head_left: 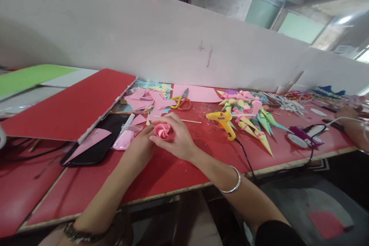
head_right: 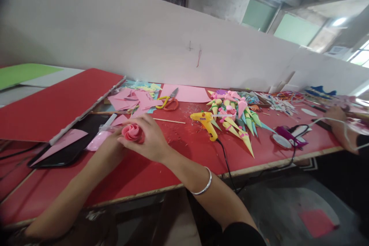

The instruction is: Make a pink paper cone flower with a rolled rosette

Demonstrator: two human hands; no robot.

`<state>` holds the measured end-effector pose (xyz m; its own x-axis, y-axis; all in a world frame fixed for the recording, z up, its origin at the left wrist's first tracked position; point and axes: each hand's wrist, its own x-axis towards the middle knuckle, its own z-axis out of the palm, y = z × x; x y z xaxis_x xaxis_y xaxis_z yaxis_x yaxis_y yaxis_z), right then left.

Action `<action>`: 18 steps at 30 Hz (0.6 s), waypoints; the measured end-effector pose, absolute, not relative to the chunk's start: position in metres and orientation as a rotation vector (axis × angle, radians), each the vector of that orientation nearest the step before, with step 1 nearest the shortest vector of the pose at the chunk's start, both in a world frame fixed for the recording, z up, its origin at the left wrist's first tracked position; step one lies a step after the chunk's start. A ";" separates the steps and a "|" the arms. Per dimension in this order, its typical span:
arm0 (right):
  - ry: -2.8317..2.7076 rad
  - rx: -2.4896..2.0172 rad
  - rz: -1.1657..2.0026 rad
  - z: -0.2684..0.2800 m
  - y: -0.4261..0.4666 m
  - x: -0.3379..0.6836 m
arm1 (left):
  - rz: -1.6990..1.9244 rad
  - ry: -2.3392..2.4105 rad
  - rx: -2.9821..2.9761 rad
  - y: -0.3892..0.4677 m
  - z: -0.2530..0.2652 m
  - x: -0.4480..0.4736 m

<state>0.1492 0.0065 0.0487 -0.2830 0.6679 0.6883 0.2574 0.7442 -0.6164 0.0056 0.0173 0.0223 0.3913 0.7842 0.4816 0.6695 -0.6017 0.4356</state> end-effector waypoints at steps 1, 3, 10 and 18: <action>-1.861 -0.711 0.480 0.049 0.007 0.150 | 1.006 1.274 2.492 0.018 0.025 0.005; -1.856 -0.691 0.484 0.049 0.007 0.151 | 0.984 1.229 2.480 0.017 0.032 0.004; -1.947 -0.661 0.531 0.048 0.008 0.153 | 0.914 1.202 2.397 0.014 0.036 0.000; -1.951 -0.624 0.513 0.050 0.007 0.153 | 0.943 1.190 2.425 0.014 0.037 0.001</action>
<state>0.1530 0.0070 0.0496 -0.3822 0.6219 0.6835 0.2055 0.7783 -0.5933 0.0005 0.0143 0.0370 0.4480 0.7824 0.4327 0.6001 -0.6219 0.5031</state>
